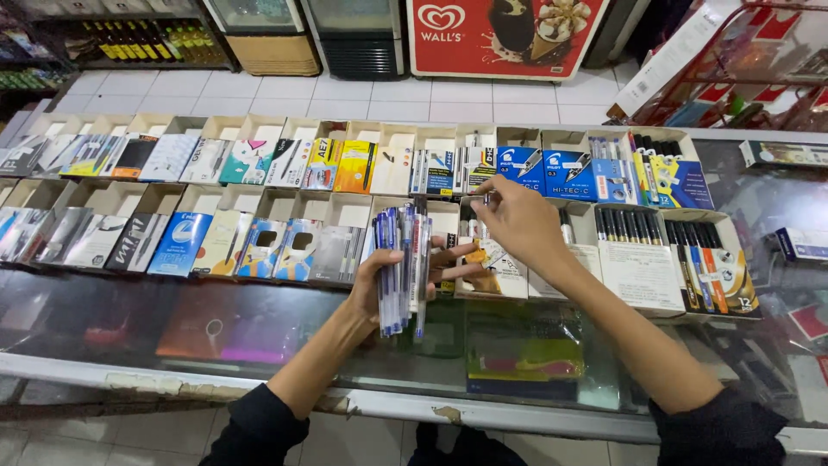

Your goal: Restocking and organizing various types of pens into partitioned display boxes on a retail counter.

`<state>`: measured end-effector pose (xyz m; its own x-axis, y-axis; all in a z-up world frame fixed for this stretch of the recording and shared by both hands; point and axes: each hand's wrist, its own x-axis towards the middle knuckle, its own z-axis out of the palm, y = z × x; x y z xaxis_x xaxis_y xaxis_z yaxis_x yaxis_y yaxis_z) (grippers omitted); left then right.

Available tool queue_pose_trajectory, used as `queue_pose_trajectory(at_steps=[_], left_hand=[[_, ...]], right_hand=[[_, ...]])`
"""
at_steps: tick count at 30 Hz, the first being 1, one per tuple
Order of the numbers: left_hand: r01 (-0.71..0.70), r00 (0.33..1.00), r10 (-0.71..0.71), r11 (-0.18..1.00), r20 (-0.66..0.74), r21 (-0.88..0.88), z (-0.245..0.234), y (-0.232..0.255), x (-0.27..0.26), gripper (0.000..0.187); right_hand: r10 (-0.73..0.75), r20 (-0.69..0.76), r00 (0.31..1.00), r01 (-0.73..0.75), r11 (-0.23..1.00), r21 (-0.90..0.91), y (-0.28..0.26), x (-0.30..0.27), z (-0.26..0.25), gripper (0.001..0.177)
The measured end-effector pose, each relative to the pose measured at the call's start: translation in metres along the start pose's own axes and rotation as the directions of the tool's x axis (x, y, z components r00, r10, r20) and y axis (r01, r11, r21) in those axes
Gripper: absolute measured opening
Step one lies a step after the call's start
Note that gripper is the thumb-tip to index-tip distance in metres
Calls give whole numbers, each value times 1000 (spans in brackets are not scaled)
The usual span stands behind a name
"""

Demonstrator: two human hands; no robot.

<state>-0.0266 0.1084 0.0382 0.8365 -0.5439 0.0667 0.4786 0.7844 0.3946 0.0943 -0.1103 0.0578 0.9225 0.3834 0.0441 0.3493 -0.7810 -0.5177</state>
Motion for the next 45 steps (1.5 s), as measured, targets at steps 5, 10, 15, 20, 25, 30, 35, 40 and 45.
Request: queue_pose_trajectory(at_steps=[5, 10, 15, 20, 25, 30, 35, 40, 45], left_hand=[[-11, 965, 14, 1000, -260, 14, 15, -3, -1, 41], [18, 963, -9, 999, -271, 29, -19, -6, 0, 42], [23, 988, -20, 1000, -155, 20, -12, -9, 1, 62], [23, 998, -21, 999, -59, 38, -24, -11, 4, 60], [61, 998, -61, 998, -9, -33, -28, -14, 4, 58], [105, 994, -106, 994, -30, -34, -38, -18, 1, 68], [133, 991, -136, 980, -10, -146, -48, -22, 2, 63], [162, 986, -164, 984, -19, -77, -53, -24, 4, 66], [147, 976, -155, 987, -154, -61, -43, -29, 7, 63]], right_hand=[[64, 18, 998, -63, 996, -71, 7, 11, -2, 36], [118, 167, 979, -136, 985, 104, 44, 31, 21, 60], [129, 239, 962, -175, 967, 183, 44, 28, 19, 60], [132, 251, 959, -158, 984, 83, 16, 11, 5, 47], [-91, 112, 990, 34, 902, 430, -18, 6, 6, 31], [-178, 220, 959, 7, 794, 608, -44, -13, -1, 61], [-162, 281, 946, -84, 713, 696, -18, -1, 20, 63], [-168, 298, 940, -128, 635, 762, -12, 7, -2, 61], [-211, 230, 950, -103, 486, 868, -8, -4, -16, 58]])
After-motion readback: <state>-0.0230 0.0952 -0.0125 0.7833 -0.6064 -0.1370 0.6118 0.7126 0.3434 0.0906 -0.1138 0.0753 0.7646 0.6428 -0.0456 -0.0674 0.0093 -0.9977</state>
